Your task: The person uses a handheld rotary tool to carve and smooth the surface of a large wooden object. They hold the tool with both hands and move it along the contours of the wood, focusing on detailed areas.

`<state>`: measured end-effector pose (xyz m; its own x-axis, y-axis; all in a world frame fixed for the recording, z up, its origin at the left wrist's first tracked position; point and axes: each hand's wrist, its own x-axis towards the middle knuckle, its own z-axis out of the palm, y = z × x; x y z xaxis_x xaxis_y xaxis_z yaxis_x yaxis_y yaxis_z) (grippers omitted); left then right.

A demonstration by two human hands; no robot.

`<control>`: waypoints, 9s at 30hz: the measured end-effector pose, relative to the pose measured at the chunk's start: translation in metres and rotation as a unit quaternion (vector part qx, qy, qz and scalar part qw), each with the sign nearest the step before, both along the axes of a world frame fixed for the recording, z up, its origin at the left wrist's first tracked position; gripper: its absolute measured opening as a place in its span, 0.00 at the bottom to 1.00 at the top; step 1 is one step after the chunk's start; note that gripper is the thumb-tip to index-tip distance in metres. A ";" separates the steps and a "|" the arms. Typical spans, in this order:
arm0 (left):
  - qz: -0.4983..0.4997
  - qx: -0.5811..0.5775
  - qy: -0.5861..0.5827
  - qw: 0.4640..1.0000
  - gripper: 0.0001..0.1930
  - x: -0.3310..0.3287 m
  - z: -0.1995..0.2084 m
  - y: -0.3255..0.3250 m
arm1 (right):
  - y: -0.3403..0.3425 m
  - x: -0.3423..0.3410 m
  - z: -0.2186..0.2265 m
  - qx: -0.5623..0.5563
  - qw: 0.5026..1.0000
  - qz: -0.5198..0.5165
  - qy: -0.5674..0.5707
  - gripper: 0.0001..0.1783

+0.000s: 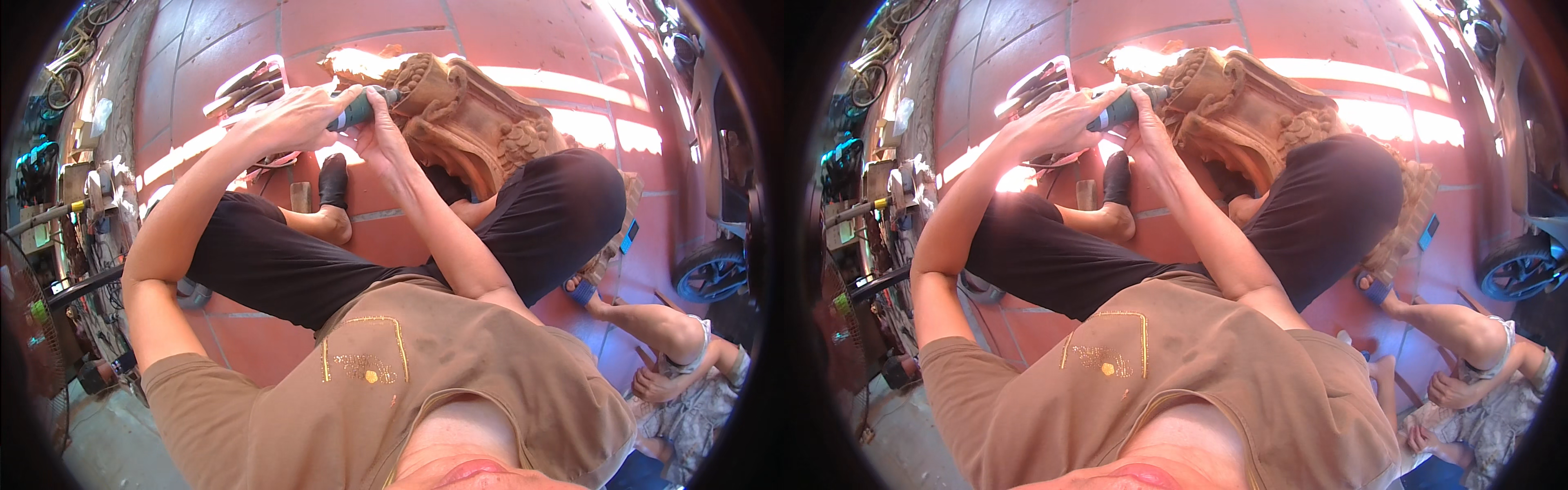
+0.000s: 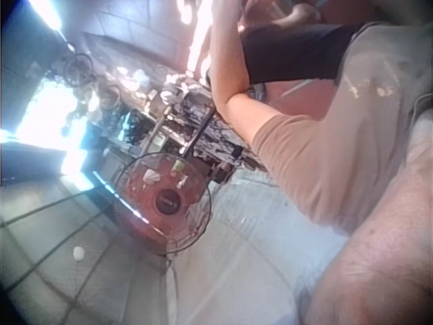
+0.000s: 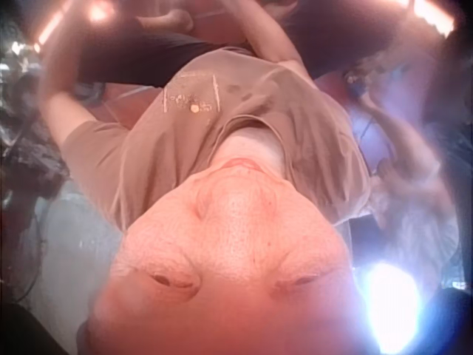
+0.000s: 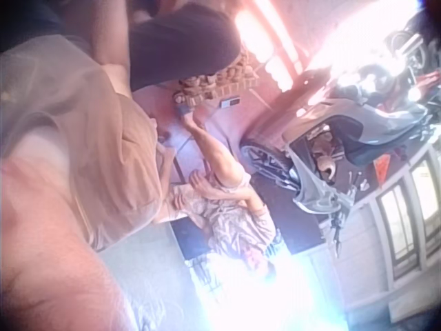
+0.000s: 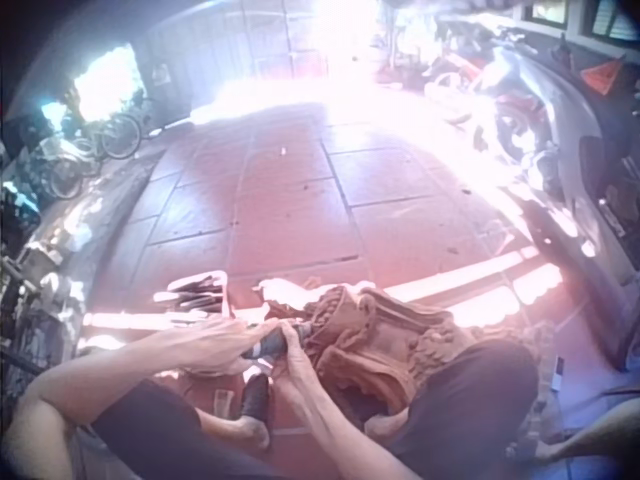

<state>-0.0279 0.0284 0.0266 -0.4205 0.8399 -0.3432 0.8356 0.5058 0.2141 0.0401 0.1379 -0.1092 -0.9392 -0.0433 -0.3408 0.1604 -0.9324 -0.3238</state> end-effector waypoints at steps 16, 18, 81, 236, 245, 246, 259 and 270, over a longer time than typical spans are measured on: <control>0.014 -0.054 -0.002 0.998 0.38 0.002 0.002 0.001 | -0.003 0.002 -0.005 -0.007 1.000 0.016 -0.003 0.25; 0.009 -0.057 0.000 0.998 0.38 0.006 0.009 0.001 | -0.006 0.004 -0.005 -0.013 1.000 0.018 -0.004 0.25; 0.031 -0.076 -0.016 0.997 0.35 -0.003 0.017 0.034 | 0.021 -0.010 0.001 -0.008 0.999 0.000 0.043 0.27; 0.020 -0.090 0.025 0.995 0.38 -0.010 0.022 0.028 | 0.013 -0.020 0.004 -0.050 0.995 0.005 0.082 0.25; -0.001 -0.034 0.001 0.999 0.36 -0.014 0.016 0.032 | 0.018 -0.016 0.007 -0.037 0.997 -0.019 0.072 0.27; 0.000 -0.040 0.002 0.999 0.36 -0.014 0.016 0.033 | 0.017 -0.017 0.007 -0.033 0.997 -0.022 0.068 0.27; 0.050 -0.146 0.013 0.988 0.40 -0.004 0.029 0.031 | 0.009 -0.019 0.004 -0.061 0.995 0.021 0.081 0.24; 0.022 -0.117 0.008 0.993 0.38 -0.008 0.025 0.032 | 0.015 -0.016 0.005 -0.053 0.995 -0.005 0.085 0.26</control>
